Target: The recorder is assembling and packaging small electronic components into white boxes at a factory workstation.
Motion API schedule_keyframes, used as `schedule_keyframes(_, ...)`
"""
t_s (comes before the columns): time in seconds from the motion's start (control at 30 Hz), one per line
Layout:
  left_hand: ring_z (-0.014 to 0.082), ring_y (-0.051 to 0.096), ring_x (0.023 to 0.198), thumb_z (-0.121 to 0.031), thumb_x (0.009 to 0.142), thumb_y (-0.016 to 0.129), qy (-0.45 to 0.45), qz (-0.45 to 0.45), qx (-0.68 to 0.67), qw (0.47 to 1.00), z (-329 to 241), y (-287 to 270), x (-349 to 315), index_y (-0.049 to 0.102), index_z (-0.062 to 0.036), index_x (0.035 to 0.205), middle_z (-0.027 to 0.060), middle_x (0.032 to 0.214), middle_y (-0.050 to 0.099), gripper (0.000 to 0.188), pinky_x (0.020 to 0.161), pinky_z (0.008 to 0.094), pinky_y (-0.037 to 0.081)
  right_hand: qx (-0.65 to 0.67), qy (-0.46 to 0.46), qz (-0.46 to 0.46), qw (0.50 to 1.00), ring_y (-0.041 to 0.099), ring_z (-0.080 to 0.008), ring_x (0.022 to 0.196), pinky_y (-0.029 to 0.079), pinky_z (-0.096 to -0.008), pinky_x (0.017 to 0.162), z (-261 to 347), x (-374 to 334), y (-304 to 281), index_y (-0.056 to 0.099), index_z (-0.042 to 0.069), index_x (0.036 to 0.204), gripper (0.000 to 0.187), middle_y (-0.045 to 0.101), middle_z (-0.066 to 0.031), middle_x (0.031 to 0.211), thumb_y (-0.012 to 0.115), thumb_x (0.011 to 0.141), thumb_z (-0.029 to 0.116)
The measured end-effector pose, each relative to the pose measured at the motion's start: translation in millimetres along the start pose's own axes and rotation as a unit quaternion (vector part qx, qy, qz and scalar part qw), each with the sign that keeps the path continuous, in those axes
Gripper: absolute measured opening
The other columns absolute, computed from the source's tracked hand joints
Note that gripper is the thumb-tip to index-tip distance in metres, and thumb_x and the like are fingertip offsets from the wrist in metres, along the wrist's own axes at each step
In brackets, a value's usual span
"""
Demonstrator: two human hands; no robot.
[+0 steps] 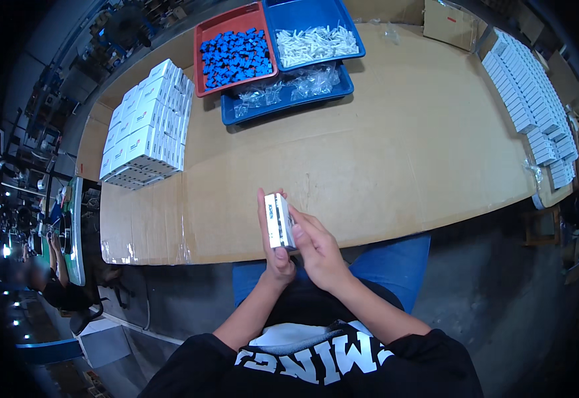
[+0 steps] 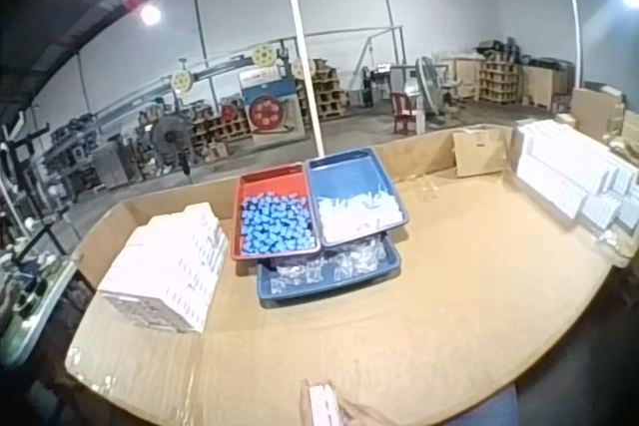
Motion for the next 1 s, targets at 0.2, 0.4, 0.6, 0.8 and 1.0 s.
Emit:
schedule_keyframes(0.2, 0.0336, 0.042, 0.142, -0.073, 0.101, 0.037, -0.097, 0.057, -0.106, 0.988, 8, 1, -3, 0.005, 0.0000, 0.165, 0.0226, 0.156, 0.037, 0.102, 0.117, 0.0424, 0.035, -0.150, -0.024, 0.021, 0.988, 0.054, -0.0302, 0.129, 0.041, -0.0385, 0.112, 16, 1, -16, 0.054, 0.003, 0.149, 0.053, 0.052, -0.0167, 0.143, 0.065, 0.101, 0.025)
schedule_keyframes(0.4, 0.0236, 0.061, 0.126, -0.064, 0.108, 0.024, -0.439, 0.044, -0.288, 0.850, -6, 14, -7, 0.044, -0.0101, 0.147, 0.0117, 0.135, 0.060, 0.069, 0.105, 0.0393, 0.050, -0.333, -0.252, 0.049, 0.907, 0.052, -0.0430, 0.132, 0.041, -0.0510, 0.113, 29, 9, -29, 0.059, 0.007, 0.144, 0.073, 0.051, -0.0200, 0.147, 0.080, 0.082, 0.038)
schedule_keyframes(0.6, 0.0222, 0.065, 0.118, -0.064, 0.107, 0.029, -0.507, 0.064, -0.333, 0.792, -18, 22, -13, 0.047, -0.0110, 0.144, 0.0111, 0.130, 0.062, 0.067, 0.098, 0.0378, 0.055, -0.368, -0.294, 0.063, 0.880, 0.055, -0.0408, 0.133, 0.039, -0.0601, 0.112, 35, 10, -35, 0.064, 0.005, 0.136, 0.075, 0.057, -0.0220, 0.143, 0.083, 0.076, 0.046)
schedule_keyframes(0.8, 0.0201, 0.066, 0.114, -0.065, 0.107, 0.033, -0.493, 0.060, -0.340, 0.798, -16, 30, -17, 0.048, -0.0111, 0.142, 0.0091, 0.126, 0.064, 0.066, 0.095, 0.0355, 0.056, -0.337, -0.350, 0.042, 0.873, 0.064, -0.0436, 0.122, 0.047, -0.0577, 0.106, 20, 11, -41, 0.064, -0.004, 0.129, 0.079, 0.063, -0.0267, 0.134, 0.080, 0.078, 0.054)
schedule_keyframes(1.0, 0.0185, 0.067, 0.110, -0.065, 0.107, 0.032, -0.482, 0.090, -0.320, 0.811, -13, 30, -18, 0.048, -0.0109, 0.141, 0.0080, 0.123, 0.064, 0.066, 0.092, 0.0334, 0.057, -0.309, -0.388, 0.018, 0.868, 0.066, -0.0459, 0.115, 0.053, -0.0518, 0.100, 22, 9, -41, 0.065, -0.009, 0.127, 0.078, 0.064, -0.0302, 0.129, 0.079, 0.081, 0.053)
Point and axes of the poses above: each hand's wrist, its own x-axis towards the middle knuckle, its own y-axis out of the palm, z = x × y, the point moved 4 cm from there along x, towards the middle knuckle
